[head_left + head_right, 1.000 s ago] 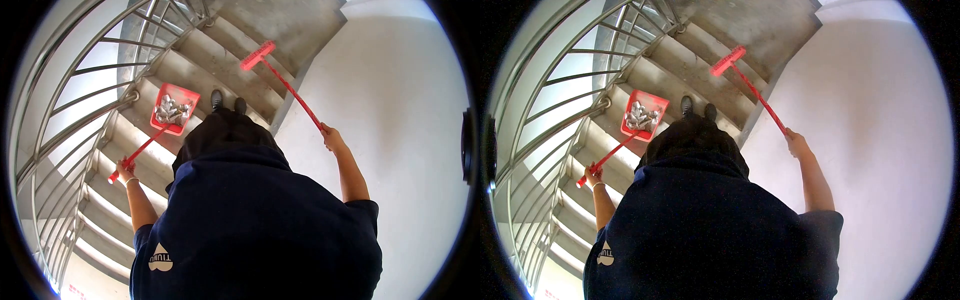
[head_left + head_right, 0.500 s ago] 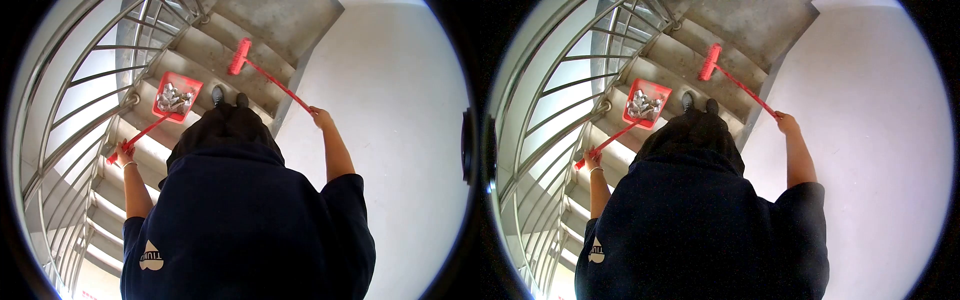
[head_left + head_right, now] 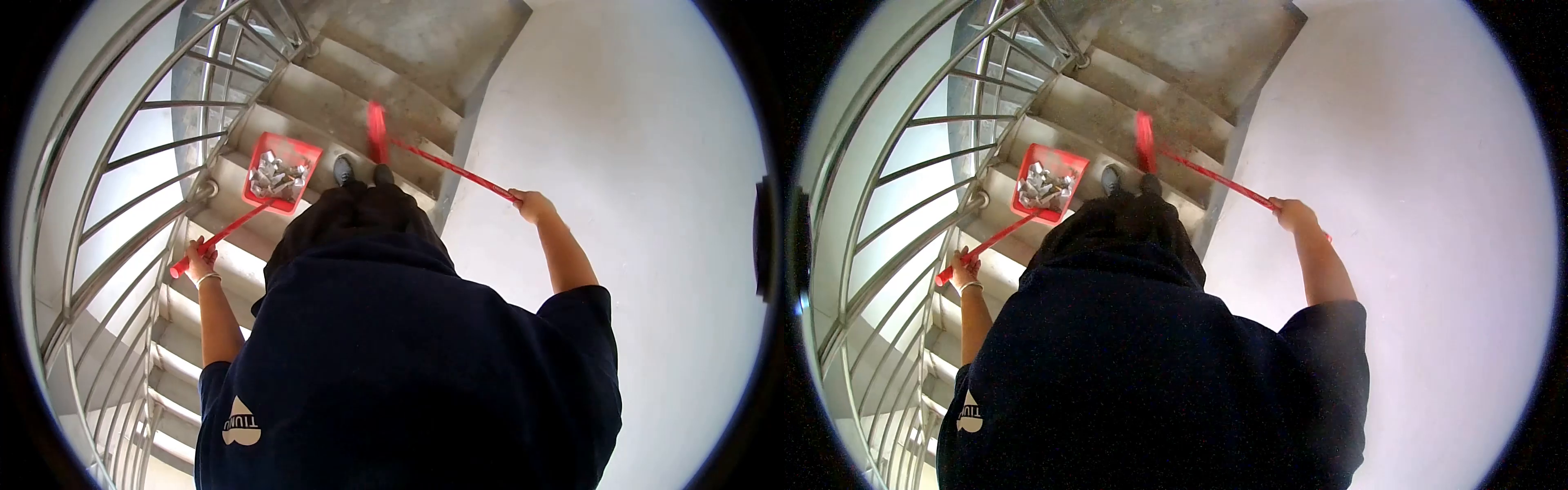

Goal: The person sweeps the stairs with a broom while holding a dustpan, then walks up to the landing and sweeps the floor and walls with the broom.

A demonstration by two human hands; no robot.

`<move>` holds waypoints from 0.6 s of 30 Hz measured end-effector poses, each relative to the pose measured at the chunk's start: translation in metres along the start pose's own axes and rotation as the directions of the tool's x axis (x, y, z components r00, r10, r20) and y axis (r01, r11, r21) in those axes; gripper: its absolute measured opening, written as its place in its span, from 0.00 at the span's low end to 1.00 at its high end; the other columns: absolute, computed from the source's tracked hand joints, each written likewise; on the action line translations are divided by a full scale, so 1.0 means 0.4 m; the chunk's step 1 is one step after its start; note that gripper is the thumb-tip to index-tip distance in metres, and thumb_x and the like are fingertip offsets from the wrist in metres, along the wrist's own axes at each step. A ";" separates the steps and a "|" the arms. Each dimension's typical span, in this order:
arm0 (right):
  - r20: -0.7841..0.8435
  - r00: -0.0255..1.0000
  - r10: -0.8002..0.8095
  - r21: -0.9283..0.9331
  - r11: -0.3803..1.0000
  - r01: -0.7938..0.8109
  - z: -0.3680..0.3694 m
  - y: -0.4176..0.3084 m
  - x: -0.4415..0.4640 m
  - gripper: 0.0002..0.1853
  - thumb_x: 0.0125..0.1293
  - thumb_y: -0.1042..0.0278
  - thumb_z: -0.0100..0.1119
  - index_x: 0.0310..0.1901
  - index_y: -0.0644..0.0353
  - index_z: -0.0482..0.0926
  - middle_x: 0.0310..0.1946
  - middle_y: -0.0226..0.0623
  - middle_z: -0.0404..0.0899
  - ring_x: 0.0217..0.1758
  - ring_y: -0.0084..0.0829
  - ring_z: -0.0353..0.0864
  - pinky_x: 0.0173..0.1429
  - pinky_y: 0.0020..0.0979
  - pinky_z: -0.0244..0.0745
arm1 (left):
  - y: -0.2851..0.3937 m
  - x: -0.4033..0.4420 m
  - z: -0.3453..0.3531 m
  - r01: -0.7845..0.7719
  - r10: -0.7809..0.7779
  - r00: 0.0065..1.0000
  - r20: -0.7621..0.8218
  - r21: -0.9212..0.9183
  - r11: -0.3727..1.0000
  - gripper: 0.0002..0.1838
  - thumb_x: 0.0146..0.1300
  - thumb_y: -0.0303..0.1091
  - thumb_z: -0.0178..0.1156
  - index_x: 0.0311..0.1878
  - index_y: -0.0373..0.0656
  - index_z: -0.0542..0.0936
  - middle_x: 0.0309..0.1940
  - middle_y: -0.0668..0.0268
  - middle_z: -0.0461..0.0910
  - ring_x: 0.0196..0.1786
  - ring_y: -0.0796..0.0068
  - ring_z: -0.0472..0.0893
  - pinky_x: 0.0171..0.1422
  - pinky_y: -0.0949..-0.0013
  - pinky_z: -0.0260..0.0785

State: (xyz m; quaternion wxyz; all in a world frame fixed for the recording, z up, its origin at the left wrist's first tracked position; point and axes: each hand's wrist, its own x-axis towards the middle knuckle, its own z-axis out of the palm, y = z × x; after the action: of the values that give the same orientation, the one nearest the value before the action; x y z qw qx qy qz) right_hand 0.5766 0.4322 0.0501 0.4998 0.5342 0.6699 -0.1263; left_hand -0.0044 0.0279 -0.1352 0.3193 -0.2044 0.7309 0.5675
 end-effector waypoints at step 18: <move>-0.031 0.999 -0.009 -0.081 0.997 0.007 -0.039 -0.065 -0.085 0.25 0.61 0.68 0.44 0.61 0.37 0.63 0.35 0.38 0.78 0.38 0.38 0.79 0.39 0.36 0.74 | 0.050 0.022 0.030 -0.052 0.048 0.995 0.089 0.047 0.998 0.18 0.57 0.42 0.52 0.37 0.34 0.75 0.20 0.66 0.74 0.17 0.80 0.70 0.21 0.79 0.63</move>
State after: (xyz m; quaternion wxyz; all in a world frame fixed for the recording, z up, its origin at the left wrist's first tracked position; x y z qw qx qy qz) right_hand 0.5441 0.4127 0.0752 0.5100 0.5128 0.6843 -0.0930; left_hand -0.0211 0.0455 -0.1293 0.3417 -0.1530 0.7350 0.5654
